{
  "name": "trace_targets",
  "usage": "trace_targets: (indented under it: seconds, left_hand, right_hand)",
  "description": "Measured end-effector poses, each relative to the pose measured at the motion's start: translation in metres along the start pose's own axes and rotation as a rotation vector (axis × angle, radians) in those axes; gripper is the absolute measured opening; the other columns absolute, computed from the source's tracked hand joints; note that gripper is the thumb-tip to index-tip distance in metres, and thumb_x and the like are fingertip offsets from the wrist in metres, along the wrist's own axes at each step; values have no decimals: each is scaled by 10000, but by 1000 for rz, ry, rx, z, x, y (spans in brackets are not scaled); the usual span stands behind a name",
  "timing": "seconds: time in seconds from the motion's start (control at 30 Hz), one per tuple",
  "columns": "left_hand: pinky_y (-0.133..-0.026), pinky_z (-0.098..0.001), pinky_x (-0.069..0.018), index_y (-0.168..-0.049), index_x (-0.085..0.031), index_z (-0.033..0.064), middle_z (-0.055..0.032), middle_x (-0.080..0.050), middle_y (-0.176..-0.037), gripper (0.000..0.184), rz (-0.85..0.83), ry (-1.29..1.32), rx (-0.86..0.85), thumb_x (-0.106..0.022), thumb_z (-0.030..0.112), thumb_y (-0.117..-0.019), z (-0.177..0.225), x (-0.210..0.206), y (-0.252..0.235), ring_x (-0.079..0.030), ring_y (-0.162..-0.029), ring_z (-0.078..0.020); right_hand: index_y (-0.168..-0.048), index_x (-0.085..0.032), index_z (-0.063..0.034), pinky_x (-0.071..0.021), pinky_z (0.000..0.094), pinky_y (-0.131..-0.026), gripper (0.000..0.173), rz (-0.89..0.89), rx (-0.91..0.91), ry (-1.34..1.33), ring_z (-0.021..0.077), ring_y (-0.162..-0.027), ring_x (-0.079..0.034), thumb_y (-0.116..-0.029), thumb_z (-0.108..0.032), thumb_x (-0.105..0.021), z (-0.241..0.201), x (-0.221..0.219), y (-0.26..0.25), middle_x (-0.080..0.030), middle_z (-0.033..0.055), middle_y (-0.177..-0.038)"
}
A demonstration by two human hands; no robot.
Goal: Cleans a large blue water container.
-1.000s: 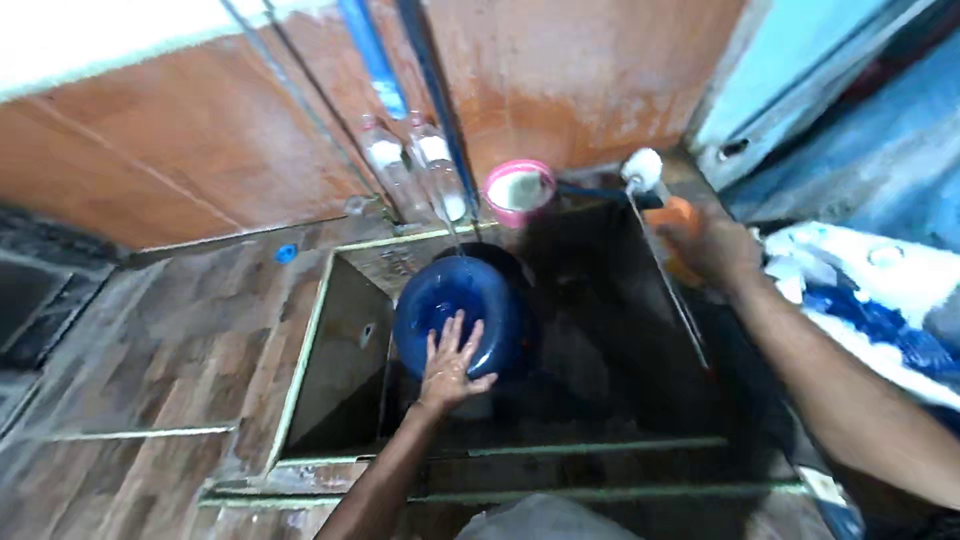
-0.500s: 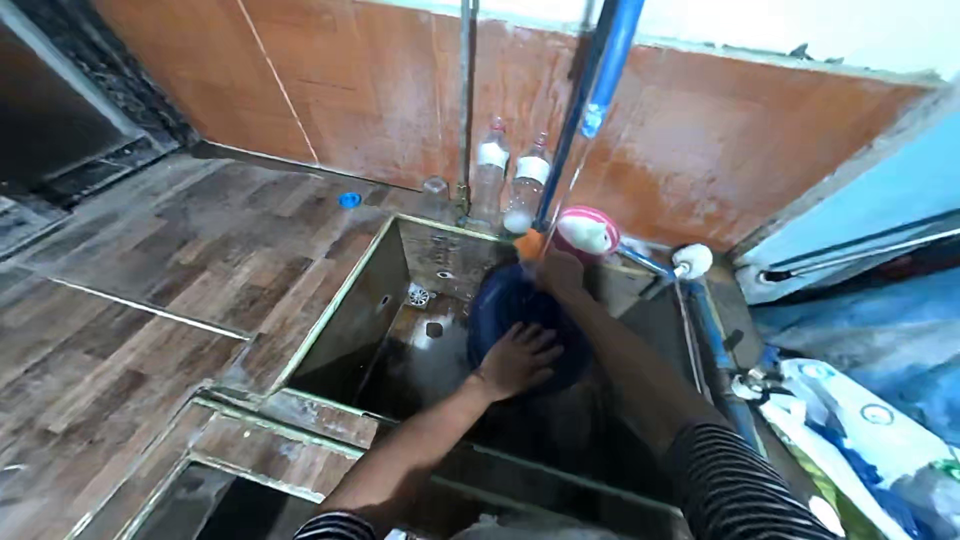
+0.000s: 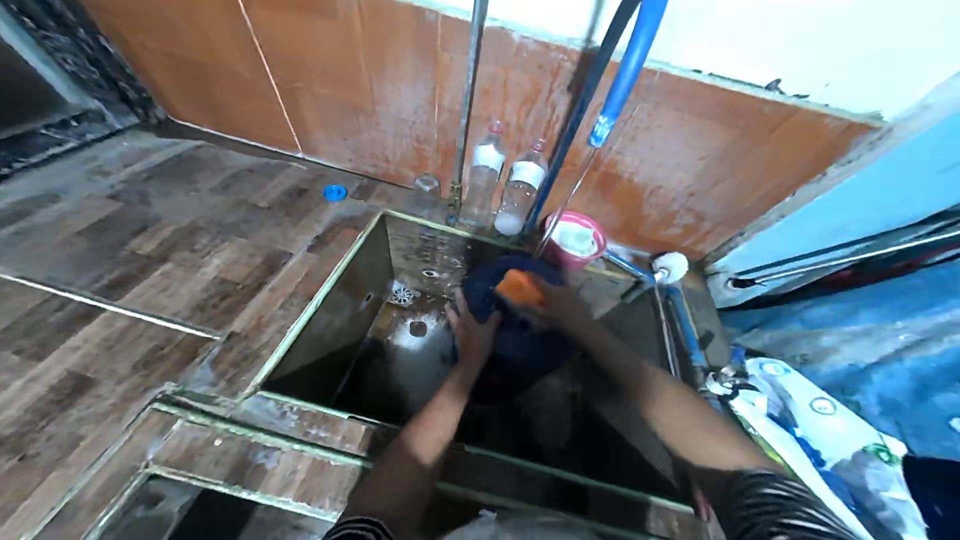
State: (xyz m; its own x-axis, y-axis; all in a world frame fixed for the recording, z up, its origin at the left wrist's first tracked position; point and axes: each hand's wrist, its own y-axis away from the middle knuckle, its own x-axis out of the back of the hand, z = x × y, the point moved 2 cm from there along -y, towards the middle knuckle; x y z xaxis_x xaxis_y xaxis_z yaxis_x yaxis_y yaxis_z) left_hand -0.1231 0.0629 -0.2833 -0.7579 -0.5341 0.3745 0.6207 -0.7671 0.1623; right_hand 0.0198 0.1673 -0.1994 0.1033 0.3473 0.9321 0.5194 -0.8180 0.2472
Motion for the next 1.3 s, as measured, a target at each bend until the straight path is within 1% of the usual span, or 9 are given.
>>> trace_targets:
  seconds: [0.13,0.3,0.4,0.53,0.67,0.83,0.97,1.2,1.3]
  left_hand:
    - [-1193,-511,-331,-1583,-195,-75,-336,-299,-1585,972,-185,-73,-53,-757,346,-911,17,-21,0,-355,-1463,-441]
    - [-1156,-510,-387,-1538,-369,-14,-285,-385,-1554,856,-375,-38,-162,-790,341,-882,20,-29,-18,-430,-1420,-387]
    - [-1133,-546,-407,-1570,-285,-7,-309,-369,-1553,953,-374,-96,-42,-781,430,-883,23,-25,-18,-443,-1404,-425]
    - [-1136,-532,-402,-1553,-329,-8,-309,-385,-1543,890,-441,-80,-74,-808,321,-880,33,-26,-25,-454,-1391,-424]
    - [-1086,-548,-452,-1592,-238,29,-308,-387,-1539,997,-426,-216,29,-774,481,-883,35,-19,-19,-508,-1345,-428]
    - [-1084,-606,-422,-1538,-358,-8,-321,-537,-1399,794,-410,-288,33,-675,452,-974,38,4,-60,-538,-1299,-454]
    - [-1050,-652,-423,-1571,-336,60,-327,-546,-1392,750,-272,-524,60,-508,555,-1034,36,8,-83,-551,-1281,-489]
    - [-1093,-650,-404,-1535,-464,139,-211,-553,-1458,612,-596,-696,-494,-607,439,-1022,54,-9,-79,-562,-1307,-423]
    - [-1100,-739,-288,-1508,-500,122,-278,-442,-1529,557,-349,-813,-472,-582,409,-1038,61,-27,-81,-427,-1396,-499]
  right_hand:
    - [-1584,-324,-76,-484,670,-969,707,226,-304,-72,509,-1169,-631,-1019,-373,-627,31,9,-21,-636,316,-1279]
    - [-1599,-337,-101,-468,688,-992,721,159,-121,-110,519,-1177,-622,-1005,-360,-654,23,5,-16,-638,320,-1284]
    - [-1571,-348,-78,-495,665,-964,715,266,-314,-124,501,-1152,-642,-1007,-409,-637,41,10,-22,-650,305,-1261]
    - [-1588,-359,-65,-478,672,-979,732,203,-93,-143,507,-1158,-640,-1007,-411,-637,3,-5,-8,-652,319,-1267]
    - [-1580,-317,-104,-512,667,-926,728,296,-429,-228,493,-1122,-658,-1007,-425,-632,39,3,-32,-664,287,-1238]
    - [-1633,-262,-139,-500,632,-977,762,17,-215,-102,469,-1132,-664,-1026,-490,-561,-5,-22,59,-682,272,-1232]
    - [-1591,-370,-122,-487,627,-999,726,101,-385,-257,469,-1162,-647,-1007,-473,-619,56,-9,85,-670,282,-1246]
    - [-1537,-426,-67,-456,654,-1034,715,256,-375,-597,464,-1234,-598,-980,-431,-687,82,-14,40,-610,288,-1345]
    - [-1605,-297,-100,-496,632,-991,772,195,-373,-465,473,-1166,-643,-1009,-471,-619,36,-18,45,-647,293,-1275]
